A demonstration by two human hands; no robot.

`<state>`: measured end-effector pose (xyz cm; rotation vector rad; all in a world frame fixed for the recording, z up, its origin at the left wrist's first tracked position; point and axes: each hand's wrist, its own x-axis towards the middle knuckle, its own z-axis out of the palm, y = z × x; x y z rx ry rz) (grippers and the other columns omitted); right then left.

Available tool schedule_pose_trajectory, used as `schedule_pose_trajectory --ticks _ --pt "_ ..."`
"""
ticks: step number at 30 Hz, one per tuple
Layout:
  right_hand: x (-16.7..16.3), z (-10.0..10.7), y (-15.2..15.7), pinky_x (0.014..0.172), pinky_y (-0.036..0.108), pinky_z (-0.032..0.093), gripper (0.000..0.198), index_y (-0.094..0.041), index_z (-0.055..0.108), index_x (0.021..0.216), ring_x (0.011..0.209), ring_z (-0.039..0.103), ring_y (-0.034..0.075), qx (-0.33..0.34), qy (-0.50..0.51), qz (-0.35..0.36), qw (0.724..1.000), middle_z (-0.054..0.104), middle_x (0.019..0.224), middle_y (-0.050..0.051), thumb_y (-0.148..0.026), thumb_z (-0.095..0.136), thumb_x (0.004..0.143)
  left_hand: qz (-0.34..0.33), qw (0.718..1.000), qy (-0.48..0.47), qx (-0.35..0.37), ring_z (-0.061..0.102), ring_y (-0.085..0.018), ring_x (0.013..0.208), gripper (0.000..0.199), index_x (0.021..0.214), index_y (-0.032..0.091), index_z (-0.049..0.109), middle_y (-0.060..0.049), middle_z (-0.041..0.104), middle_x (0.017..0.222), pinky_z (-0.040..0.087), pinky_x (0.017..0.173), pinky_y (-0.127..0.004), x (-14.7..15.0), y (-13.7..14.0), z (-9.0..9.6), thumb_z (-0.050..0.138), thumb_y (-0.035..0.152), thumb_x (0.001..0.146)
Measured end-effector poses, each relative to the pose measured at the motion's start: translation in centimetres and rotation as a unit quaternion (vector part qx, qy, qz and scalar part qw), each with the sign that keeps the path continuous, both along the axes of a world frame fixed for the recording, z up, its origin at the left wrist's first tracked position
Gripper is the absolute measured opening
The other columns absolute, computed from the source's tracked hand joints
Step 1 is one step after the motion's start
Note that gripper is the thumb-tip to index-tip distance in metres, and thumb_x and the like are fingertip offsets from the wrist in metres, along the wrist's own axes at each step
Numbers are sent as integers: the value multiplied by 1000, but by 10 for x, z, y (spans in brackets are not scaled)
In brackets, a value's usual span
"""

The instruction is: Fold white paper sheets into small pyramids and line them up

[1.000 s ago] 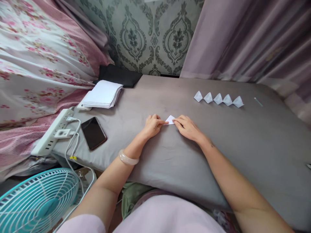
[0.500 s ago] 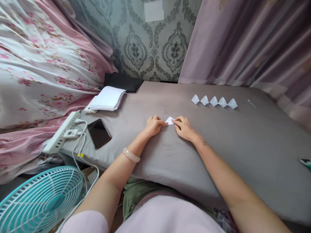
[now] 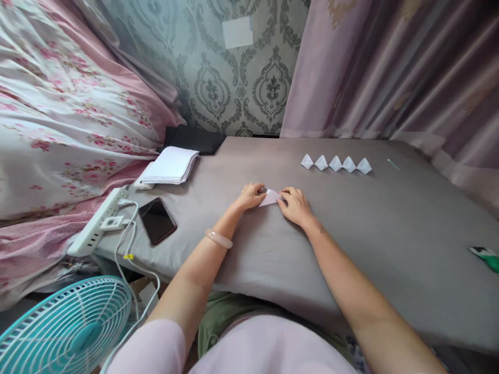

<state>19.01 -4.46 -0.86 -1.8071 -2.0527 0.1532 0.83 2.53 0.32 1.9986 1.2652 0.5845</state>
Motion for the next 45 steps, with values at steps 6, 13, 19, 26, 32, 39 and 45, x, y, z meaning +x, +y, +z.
schedule_pose_trajectory --ticks 6,13,19,26,32,39,45 --pt "1 0 1 90 38 41 25 -21 63 106 106 54 23 -6 51 5 999 63 114 8 -30 54 85 -24 989 -127 -72 62 -16 99 45 124 11 58 -11 67 113 47 91 -28 0 -3 -1 44 14 82" --pt "-1 12 -1 78 32 47 14 -21 62 90 78 62 17 -43 250 20 967 69 86 2 -30 55 82 -36 981 -174 -80 59 -12 80 54 119 12 61 -8 68 97 47 74 -24 -1 -19 8 69 43 76" --pt "-5 25 4 86 35 50 33 -20 63 104 92 65 19 43 513 -23 857 70 98 8 -41 61 80 20 912 -338 -230 57 -9 65 32 87 11 70 -3 66 75 46 64 -23 4 -25 12 78 36 68" --pt "-9 24 0 80 32 52 24 -20 68 99 88 65 18 175 438 -47 880 69 96 7 -38 58 87 53 820 -481 -305 65 -14 80 31 91 10 70 -7 71 87 51 83 -32 12 -30 16 80 29 68" --pt "-12 15 -2 79 31 52 22 -21 69 105 88 63 17 231 327 -3 916 66 96 7 -28 53 90 53 802 -510 -307 67 -16 82 31 91 11 69 -8 71 87 51 87 -34 18 -32 8 80 26 67" --pt "-15 8 -2 87 37 49 29 -22 68 113 92 60 21 234 240 -1 942 63 94 9 -28 48 93 67 808 -512 -283 67 -16 82 37 96 11 67 -8 71 87 51 89 -35 20 -31 2 81 28 67" --pt "-22 17 -10 74 30 48 23 -20 69 97 74 59 16 185 301 -21 935 67 89 6 -32 50 91 74 814 -517 -255 65 -15 86 37 97 11 69 -7 71 91 49 91 -35 23 -29 -6 80 31 67"
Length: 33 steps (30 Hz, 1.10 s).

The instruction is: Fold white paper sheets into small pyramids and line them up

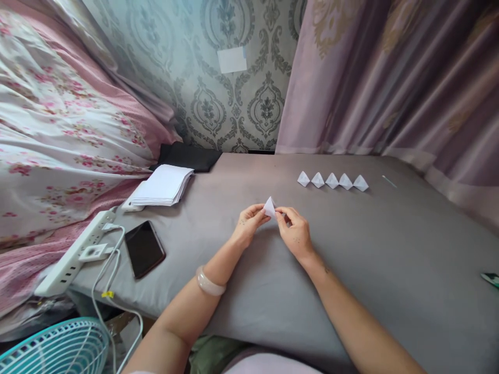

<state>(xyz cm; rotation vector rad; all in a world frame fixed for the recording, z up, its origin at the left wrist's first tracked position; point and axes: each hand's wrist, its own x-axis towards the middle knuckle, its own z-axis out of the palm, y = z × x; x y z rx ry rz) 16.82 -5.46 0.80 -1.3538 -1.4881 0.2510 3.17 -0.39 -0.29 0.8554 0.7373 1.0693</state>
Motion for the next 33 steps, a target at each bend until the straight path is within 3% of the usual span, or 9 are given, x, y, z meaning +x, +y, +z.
schedule_pose_trajectory --ticks 3,8,11,14,16,20,27,30,33 --pt "1 -2 1 65 29 45 24 -18 68 94 60 51 13 -52 45 -16 998 67 82 5 -37 55 87 -8 1000 18 23 64 -15 85 36 94 12 70 -6 70 90 49 90 -34 3 -2 0 79 34 68" --pt "11 -5 10 67 30 43 32 -16 71 83 69 53 15 -131 138 18 982 62 85 6 -46 60 79 -16 995 63 72 62 -14 81 36 89 12 71 -5 69 85 49 82 -29 2 -6 10 80 39 66" --pt "21 4 7 59 26 40 36 -17 70 83 65 50 12 -215 214 109 947 59 74 1 -52 62 77 -41 993 79 81 56 -9 73 36 87 11 71 -4 64 77 44 67 -20 -5 -6 18 74 44 73" --pt "31 19 0 44 21 25 37 -18 66 84 48 34 6 -299 253 226 892 48 59 -5 -54 62 79 -101 993 52 28 43 -5 55 43 99 13 69 2 51 64 31 49 -17 -12 -5 25 65 51 80" --pt "35 26 -5 39 20 18 35 -18 62 82 41 27 4 -332 260 276 864 44 55 -8 -54 61 81 -166 985 45 -13 34 -3 46 45 97 13 66 5 43 57 23 44 -17 -15 -6 29 64 54 80" --pt "40 32 -10 34 19 17 35 -19 56 79 34 29 2 -361 234 315 846 48 50 -8 -54 57 85 -252 966 55 -24 29 -2 41 42 74 13 56 5 42 51 14 40 -17 -16 -8 31 68 53 77" --pt "43 36 -14 34 17 25 35 -19 57 81 31 36 3 -379 225 371 817 53 48 -8 -54 57 85 -330 944 15 -26 28 -1 31 39 81 17 51 7 46 45 13 35 -17 -23 -8 28 68 52 76" --pt "45 38 -15 34 17 26 35 -19 57 82 32 38 4 -384 223 380 811 55 49 -7 -54 57 85 -386 921 48 -8 33 -3 29 42 84 16 55 5 50 43 14 33 -18 -27 -9 31 67 55 76" --pt "46 39 -15 34 17 30 37 -18 58 80 35 43 5 -386 221 368 816 59 53 -5 -55 58 83 -381 919 100 11 42 -4 36 38 80 15 59 2 57 51 21 35 -18 -29 -10 35 68 52 76"
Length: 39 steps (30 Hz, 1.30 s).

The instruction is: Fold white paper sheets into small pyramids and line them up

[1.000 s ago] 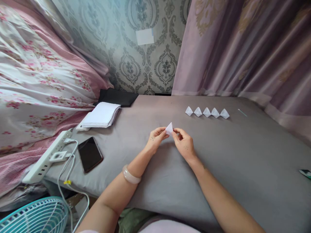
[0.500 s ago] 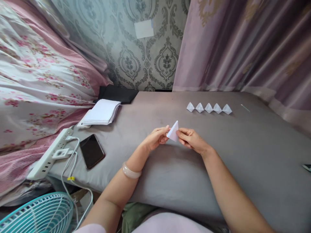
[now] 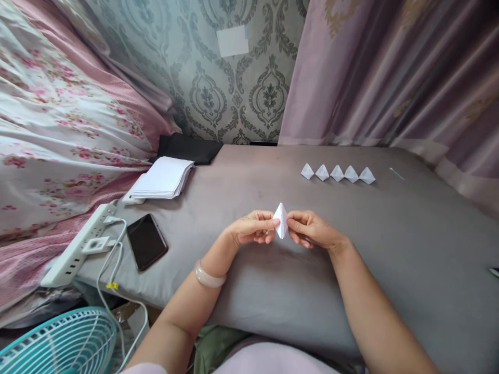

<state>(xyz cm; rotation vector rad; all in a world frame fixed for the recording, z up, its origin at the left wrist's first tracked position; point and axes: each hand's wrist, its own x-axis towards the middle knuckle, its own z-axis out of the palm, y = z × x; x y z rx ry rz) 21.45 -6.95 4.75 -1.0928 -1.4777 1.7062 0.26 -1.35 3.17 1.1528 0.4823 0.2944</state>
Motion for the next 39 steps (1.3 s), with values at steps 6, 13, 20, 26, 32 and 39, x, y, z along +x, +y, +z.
schedule_pose_trajectory --ticks 6,13,20,26,32,39 --pt "-2 -6 8 38 19 39 41 -17 66 80 49 59 10 43 -82 -105 990 69 74 4 -57 62 78 136 982 41 123 56 -8 60 32 77 12 70 -4 65 70 42 54 -19 2 7 -4 74 44 73" --pt "-19 -26 20 78 34 55 35 -19 72 84 84 69 20 153 -51 -286 945 74 90 6 -49 75 67 307 944 -60 105 62 -13 74 31 78 13 68 -3 69 79 50 76 -29 16 12 -16 84 33 60" --pt "-30 -28 20 84 39 55 32 -19 66 80 84 69 21 203 -1 -374 905 73 88 6 -44 79 64 391 904 -117 130 63 -12 73 29 77 15 66 -1 69 77 49 74 -27 25 7 -17 84 30 59" --pt "-32 -26 20 82 37 56 36 -22 59 94 84 70 20 212 14 -379 901 73 90 5 -41 75 69 381 906 -119 140 65 -16 83 49 112 21 63 -4 72 91 49 82 -32 24 4 -15 81 29 66" --pt "-31 -28 18 81 35 53 33 -21 58 105 79 68 17 288 -91 -331 894 73 90 5 -33 68 76 327 930 -58 154 60 -14 80 42 104 16 68 -4 66 88 47 78 -28 18 4 -8 80 31 67" --pt "-35 -26 16 78 35 54 45 -21 56 112 83 67 18 238 -50 -335 910 70 92 6 -39 68 74 345 934 -51 80 58 -11 69 28 78 13 70 -2 66 74 43 69 -26 17 6 -10 80 36 66"
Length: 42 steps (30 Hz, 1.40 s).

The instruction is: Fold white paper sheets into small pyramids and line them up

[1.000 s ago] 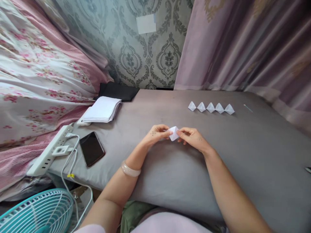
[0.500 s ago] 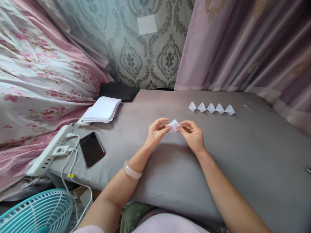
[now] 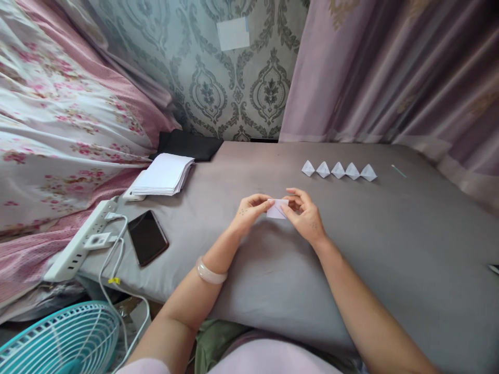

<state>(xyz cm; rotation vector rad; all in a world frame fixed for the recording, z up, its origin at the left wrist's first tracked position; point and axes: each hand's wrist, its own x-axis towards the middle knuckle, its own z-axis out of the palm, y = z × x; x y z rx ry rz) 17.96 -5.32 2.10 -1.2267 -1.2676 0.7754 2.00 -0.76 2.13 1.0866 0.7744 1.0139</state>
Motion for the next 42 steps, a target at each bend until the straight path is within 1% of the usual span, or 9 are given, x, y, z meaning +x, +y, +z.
schedule_pose_trajectory --ticks 5,11,17,21,26,30,35,38,42 --pt "-2 -3 3 68 33 55 43 -18 66 96 83 67 20 -119 120 31 985 72 92 9 -51 72 70 46 989 -95 -100 61 -12 71 31 79 14 67 -2 67 76 47 72 -28 3 4 -5 84 34 61" --pt "2 -4 5 69 31 52 38 -19 71 84 76 65 17 -115 190 21 975 73 82 5 -52 73 68 -17 994 -54 -98 60 -10 67 27 77 12 67 -3 66 75 48 73 -27 2 1 -3 83 29 63" --pt "8 -2 5 63 30 49 39 -17 71 72 62 60 15 -124 145 -8 982 70 68 3 -55 74 64 -101 991 85 -37 55 -10 65 29 84 13 73 -5 67 75 42 64 -23 -1 -3 -6 80 34 66" --pt "9 -3 4 57 27 44 39 -17 72 70 58 56 14 -136 118 -16 984 67 64 2 -55 74 64 -103 983 149 -33 50 -9 56 32 70 12 71 -4 63 64 36 55 -23 1 -5 -7 79 42 64" --pt "6 -3 5 58 26 45 52 -16 72 78 66 60 15 -201 193 -7 960 69 69 5 -66 66 67 -70 987 108 -99 48 -6 51 36 65 11 66 -3 64 64 36 53 -22 7 -7 -10 83 42 58" --pt "3 -3 6 59 26 43 45 -16 71 75 62 56 13 -171 184 -19 968 67 67 2 -58 74 60 -75 982 100 -138 50 -5 52 36 66 10 64 -3 63 64 39 54 -21 12 -11 -9 83 39 59" --pt "6 -8 7 54 26 36 40 -15 72 69 53 49 11 -168 118 -8 979 62 57 -1 -54 73 61 -116 975 143 -121 56 -7 59 31 72 8 67 -5 65 68 45 60 -21 10 -14 -2 81 35 64" --pt "8 -9 6 54 25 37 39 -15 74 74 54 50 11 -186 91 26 978 64 60 0 -52 72 63 -93 981 131 -110 57 -7 61 29 81 9 69 -4 66 73 45 59 -19 5 -10 0 80 32 67" --pt "6 -7 3 56 24 42 38 -16 74 83 61 56 12 -210 103 60 970 70 72 3 -51 70 68 -44 983 133 -116 52 -4 52 19 78 9 68 -2 64 67 42 53 -17 3 -4 -5 77 24 69"
